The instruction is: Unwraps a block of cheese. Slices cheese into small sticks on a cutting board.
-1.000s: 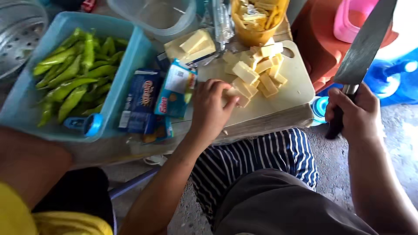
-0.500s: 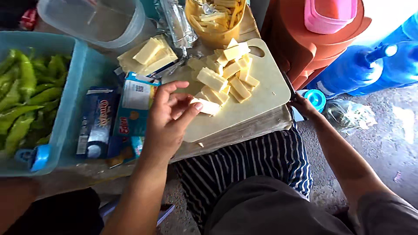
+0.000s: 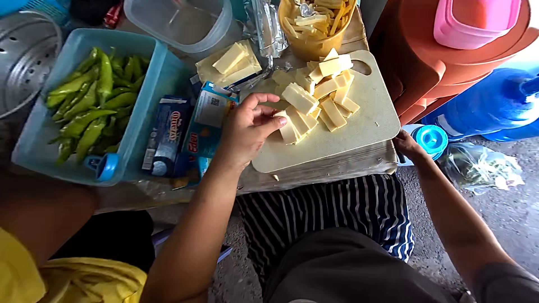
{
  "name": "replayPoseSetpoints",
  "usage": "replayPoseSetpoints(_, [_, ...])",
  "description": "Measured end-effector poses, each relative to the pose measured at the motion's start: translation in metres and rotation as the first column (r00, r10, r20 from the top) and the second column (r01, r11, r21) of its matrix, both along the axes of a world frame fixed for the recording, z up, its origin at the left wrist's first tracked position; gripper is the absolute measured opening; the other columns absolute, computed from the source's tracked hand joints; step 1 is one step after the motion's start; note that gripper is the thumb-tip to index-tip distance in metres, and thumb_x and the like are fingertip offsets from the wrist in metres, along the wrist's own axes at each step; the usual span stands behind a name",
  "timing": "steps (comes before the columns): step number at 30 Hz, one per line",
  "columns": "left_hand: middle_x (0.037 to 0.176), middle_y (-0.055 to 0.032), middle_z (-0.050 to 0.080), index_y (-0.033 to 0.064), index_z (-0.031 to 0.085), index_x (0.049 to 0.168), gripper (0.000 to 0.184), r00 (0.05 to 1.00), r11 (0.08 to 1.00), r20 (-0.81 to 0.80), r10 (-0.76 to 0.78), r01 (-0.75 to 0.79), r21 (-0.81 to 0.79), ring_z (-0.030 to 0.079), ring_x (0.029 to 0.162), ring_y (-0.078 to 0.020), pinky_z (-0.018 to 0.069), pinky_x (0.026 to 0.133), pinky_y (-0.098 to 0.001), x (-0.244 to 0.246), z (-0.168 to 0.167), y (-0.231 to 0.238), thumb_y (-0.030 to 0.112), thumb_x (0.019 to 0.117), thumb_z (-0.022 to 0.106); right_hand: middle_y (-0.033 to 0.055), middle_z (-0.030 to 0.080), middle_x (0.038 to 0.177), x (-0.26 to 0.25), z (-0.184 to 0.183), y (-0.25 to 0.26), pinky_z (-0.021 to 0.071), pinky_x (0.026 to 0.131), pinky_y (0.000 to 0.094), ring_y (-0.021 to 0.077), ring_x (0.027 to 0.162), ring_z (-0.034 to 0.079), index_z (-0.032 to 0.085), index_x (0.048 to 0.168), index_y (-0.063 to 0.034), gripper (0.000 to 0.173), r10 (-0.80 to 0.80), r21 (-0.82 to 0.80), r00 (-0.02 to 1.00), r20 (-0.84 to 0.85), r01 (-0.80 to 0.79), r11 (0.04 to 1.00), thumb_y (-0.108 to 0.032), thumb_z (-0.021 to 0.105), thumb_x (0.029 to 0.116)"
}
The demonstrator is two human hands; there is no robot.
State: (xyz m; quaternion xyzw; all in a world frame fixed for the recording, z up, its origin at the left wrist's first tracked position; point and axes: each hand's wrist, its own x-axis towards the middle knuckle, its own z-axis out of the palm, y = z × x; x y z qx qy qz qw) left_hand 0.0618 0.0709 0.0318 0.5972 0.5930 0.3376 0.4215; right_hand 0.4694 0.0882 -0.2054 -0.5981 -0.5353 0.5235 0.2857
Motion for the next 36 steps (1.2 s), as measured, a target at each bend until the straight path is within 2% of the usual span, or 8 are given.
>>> replayPoseSetpoints(4, [0.1, -0.0016, 0.068, 0.003, 0.057, 0.126, 0.037, 0.996, 0.999, 0.081, 0.038, -0.037, -0.019, 0.068, 0.089, -0.004, 0.0575, 0.084, -0.023, 0.0, -0.001, -0.004, 0.0, 0.0912, 0.07, 0.0234, 0.066, 0.105, 0.01, 0.003, -0.03, 0.0504, 0.084, 0.0542, 0.0292, 0.091, 0.064, 0.05, 0.141, 0.0, 0.038, 0.077, 0.039, 0.984, 0.161, -0.084, 0.996, -0.009, 0.052, 0.1038])
replayPoseSetpoints(6, [0.1, -0.001, 0.067, 0.0031, 0.058, 0.124, 0.035, 0.994, 0.999, 0.103, 0.044, -0.043, -0.013, 0.067, 0.089, -0.004, 0.0576, 0.084, -0.0232, -0.001, -0.002, -0.005, 0.0, 0.0912, 0.07, 0.0185, 0.062, 0.099, 0.018, 0.013, -0.044, 0.0494, 0.079, 0.0464, 0.0223, 0.084, 0.06, 0.051, 0.137, 0.0009, 0.034, 0.054, 0.017, 0.988, 0.143, -0.057, 0.998, -0.003, 0.05, 0.1026])
replayPoseSetpoints(10, [0.102, -0.0023, 0.067, 0.0013, 0.058, 0.124, 0.036, 0.996, 0.998, 0.086, 0.02, -0.024, 0.053, 0.067, 0.091, -0.0036, 0.0568, 0.084, -0.0221, -0.004, -0.01, -0.006, 0.003, 0.0907, 0.071, 0.0098, 0.071, 0.108, 0.034, 0.028, -0.07, 0.0556, 0.088, 0.0267, 0.0054, 0.093, 0.069, 0.041, 0.141, 0.0044, 0.04, -0.089, 0.063, 0.996, 0.011, 0.089, 0.994, -0.004, 0.043, 0.1018])
replayPoseSetpoints(13, [0.099, -0.0013, 0.068, 0.0021, 0.061, 0.123, 0.035, 0.999, 0.99, 0.022, -0.031, 0.028, 0.141, 0.065, 0.089, -0.003, 0.0548, 0.082, -0.0207, -0.006, -0.017, -0.005, 0.007, 0.0903, 0.073, 0.0089, 0.069, 0.117, 0.039, 0.037, -0.09, 0.0566, 0.091, 0.027, 0.007, 0.102, 0.069, 0.041, 0.14, 0.0049, 0.042, -0.151, 0.114, 0.988, -0.03, 0.153, 0.982, -0.007, 0.043, 0.0995])
replayPoseSetpoints(20, [0.099, -0.0046, 0.067, 0.0023, 0.061, 0.124, 0.035, 0.996, 0.99, -0.081, -0.043, 0.053, 0.128, 0.064, 0.087, -0.0043, 0.0537, 0.079, -0.0208, -0.005, -0.015, 0.0, 0.007, 0.0913, 0.073, 0.0072, 0.069, 0.117, 0.032, 0.067, -0.12, 0.0571, 0.091, 0.0238, 0.0037, 0.1, 0.07, 0.04, 0.135, 0.0112, 0.041, -0.193, 0.23, 0.981, -0.014, 0.191, 0.954, -0.008, 0.045, 0.0983])
replayPoseSetpoints(26, [0.124, -0.0185, 0.06, -0.0007, 0.067, 0.12, 0.033, 0.968, 0.995, -0.251, -0.033, 0.057, 0.088, 0.062, 0.103, -0.0203, 0.0524, 0.088, -0.0337, -0.004, -0.008, -0.001, 0.018, 0.0941, 0.074, 0.0018, 0.07, 0.112, 0.025, 0.092, -0.124, 0.0574, 0.092, 0.023, 0.0007, 0.098, 0.07, 0.042, 0.132, 0.0114, 0.04, -0.171, 0.352, 0.985, 0.008, 0.157, 0.923, -0.009, 0.047, 0.0973])
replayPoseSetpoints(33, [0.115, -0.0217, 0.066, -0.0026, 0.069, 0.113, 0.029, 0.94, 0.981, -0.34, -0.012, 0.077, 0.177, 0.063, 0.109, -0.0317, 0.0491, 0.094, -0.0485, -0.002, -0.007, -0.008, 0.02, 0.0949, 0.073, -0.0013, 0.072, 0.112, 0.008, 0.122, -0.117, 0.0586, 0.094, 0.0294, 0.006, 0.099, 0.072, 0.041, 0.132, 0.0056, 0.039, -0.175, 0.458, 0.984, -0.015, 0.162, 0.874, -0.013, 0.049, 0.0985])
replayPoseSetpoints(36, [0.112, -0.0215, 0.066, -0.0033, 0.066, 0.112, 0.028, 0.949, 0.969, -0.316, 0.006, 0.073, 0.238, 0.061, 0.11, -0.0331, 0.0471, 0.092, -0.0493, 0.001, -0.01, -0.013, 0.018, 0.0948, 0.072, -0.0078, 0.07, 0.094, -0.014, 0.147, -0.113, 0.0608, 0.077, 0.0232, 0.0009, 0.079, 0.07, 0.044, 0.125, 0.0006, 0.027, -0.2, 0.464, 0.979, 0.043, 0.158, 0.872, -0.015, 0.048, 0.1035])
